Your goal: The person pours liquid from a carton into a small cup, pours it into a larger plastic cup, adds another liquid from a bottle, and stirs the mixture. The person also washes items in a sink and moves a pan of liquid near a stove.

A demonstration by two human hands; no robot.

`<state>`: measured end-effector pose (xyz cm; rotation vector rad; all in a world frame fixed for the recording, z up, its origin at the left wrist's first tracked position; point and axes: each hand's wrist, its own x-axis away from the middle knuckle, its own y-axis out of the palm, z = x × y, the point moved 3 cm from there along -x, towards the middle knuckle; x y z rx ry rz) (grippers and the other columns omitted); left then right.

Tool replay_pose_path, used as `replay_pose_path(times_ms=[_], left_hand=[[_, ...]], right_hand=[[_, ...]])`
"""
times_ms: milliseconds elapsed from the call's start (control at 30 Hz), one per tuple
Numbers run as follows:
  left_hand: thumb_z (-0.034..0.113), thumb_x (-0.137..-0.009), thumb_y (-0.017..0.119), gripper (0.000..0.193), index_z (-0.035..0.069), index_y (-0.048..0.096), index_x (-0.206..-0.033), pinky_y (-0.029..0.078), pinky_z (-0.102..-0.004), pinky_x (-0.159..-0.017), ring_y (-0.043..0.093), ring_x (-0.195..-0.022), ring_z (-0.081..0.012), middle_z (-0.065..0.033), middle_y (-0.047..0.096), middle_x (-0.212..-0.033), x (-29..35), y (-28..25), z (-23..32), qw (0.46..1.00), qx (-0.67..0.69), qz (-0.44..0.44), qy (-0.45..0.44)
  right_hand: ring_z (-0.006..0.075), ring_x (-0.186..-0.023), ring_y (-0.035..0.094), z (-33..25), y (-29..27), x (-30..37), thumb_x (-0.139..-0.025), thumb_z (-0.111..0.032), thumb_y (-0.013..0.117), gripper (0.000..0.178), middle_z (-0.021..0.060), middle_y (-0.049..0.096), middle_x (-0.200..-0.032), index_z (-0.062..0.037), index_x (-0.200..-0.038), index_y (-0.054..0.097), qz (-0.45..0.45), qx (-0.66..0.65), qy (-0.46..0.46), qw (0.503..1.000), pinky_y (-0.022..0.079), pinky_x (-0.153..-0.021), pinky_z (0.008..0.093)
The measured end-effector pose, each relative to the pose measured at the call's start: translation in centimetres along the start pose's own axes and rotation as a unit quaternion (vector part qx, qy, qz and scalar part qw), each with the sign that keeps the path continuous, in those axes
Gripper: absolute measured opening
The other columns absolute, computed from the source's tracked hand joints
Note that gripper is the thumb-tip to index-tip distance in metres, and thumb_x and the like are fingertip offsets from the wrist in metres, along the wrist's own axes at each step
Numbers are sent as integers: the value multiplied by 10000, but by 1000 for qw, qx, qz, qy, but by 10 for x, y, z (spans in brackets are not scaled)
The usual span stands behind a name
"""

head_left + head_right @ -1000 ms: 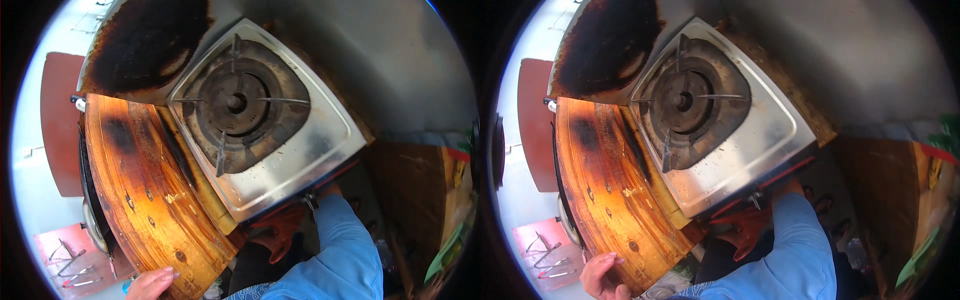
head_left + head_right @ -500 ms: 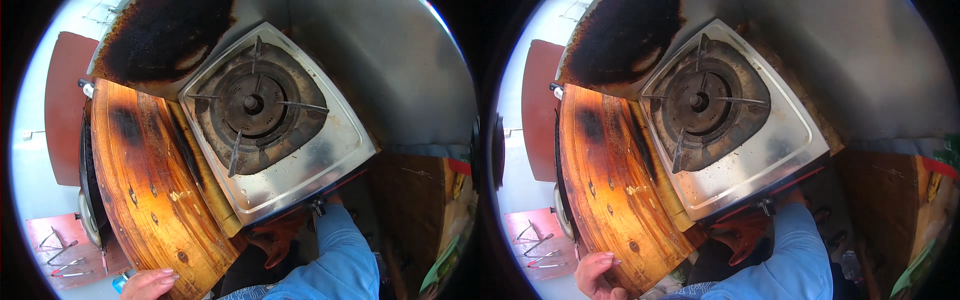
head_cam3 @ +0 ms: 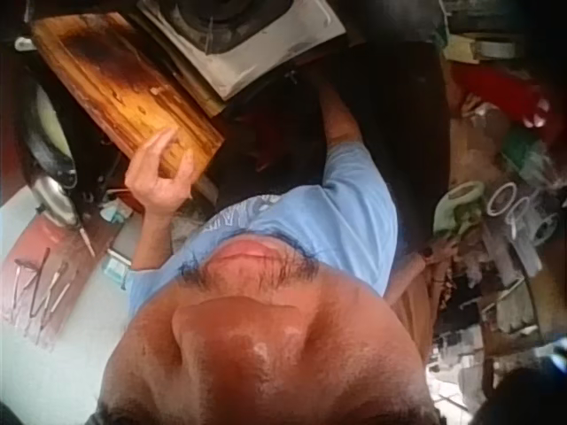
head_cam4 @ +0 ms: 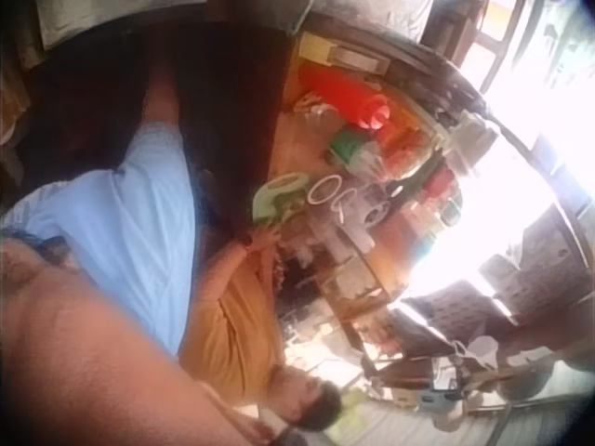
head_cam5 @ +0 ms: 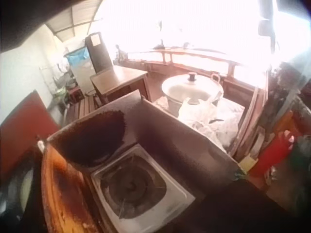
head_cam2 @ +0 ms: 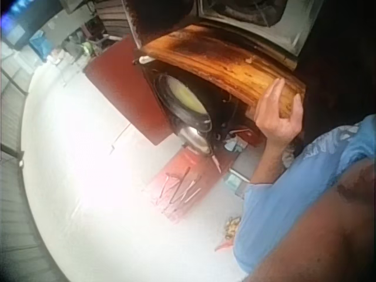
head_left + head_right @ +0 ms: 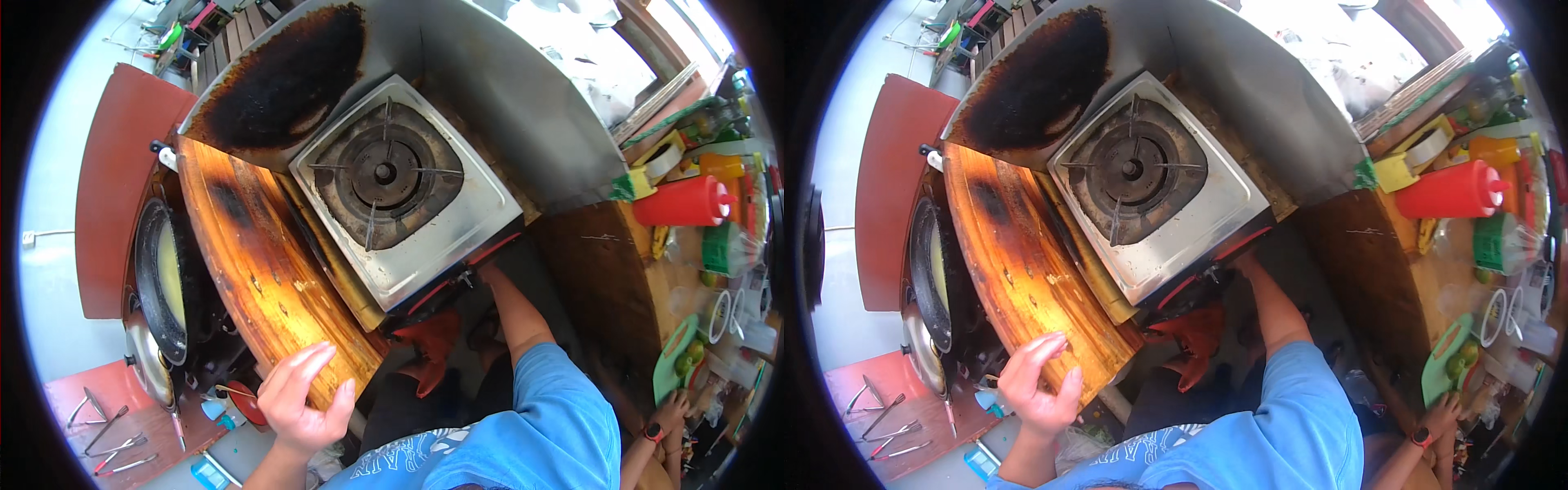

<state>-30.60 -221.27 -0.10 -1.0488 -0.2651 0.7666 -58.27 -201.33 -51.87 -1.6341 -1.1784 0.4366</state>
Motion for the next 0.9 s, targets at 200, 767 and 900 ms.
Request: replay_pose_path(times_ms=[200,767,900], left_hand=[[91,-743,786,351,-42,714,-1060,575,-342,-778,717,-832,-278,-194,728,-1005,0,-1,7,1000,16,6,25],[272,-854,762,353,5,737,-1084,568,-430,-851,720,-936,-360,-184,744,-1036,7,0,22,980,22,-153,128],[290,-861,771,542,85,623,-1341,534,-405,-967,684,-1127,-339,-206,685,-1240,7,6,86,937,77,-213,266]], right_hand=[[196,-681,661,-21,67,-16,-909,-110,672,181,135,708,-845,-12,-1057,708,-170,-545,322,755,567,-632,332],[112,-632,597,-111,-133,271,-963,-9,642,123,82,695,-846,30,-1038,731,3,-641,416,645,513,-576,292],[139,-643,628,-168,-230,292,-946,-36,692,122,106,717,-868,38,-1029,742,51,-637,330,695,532,-585,315]])
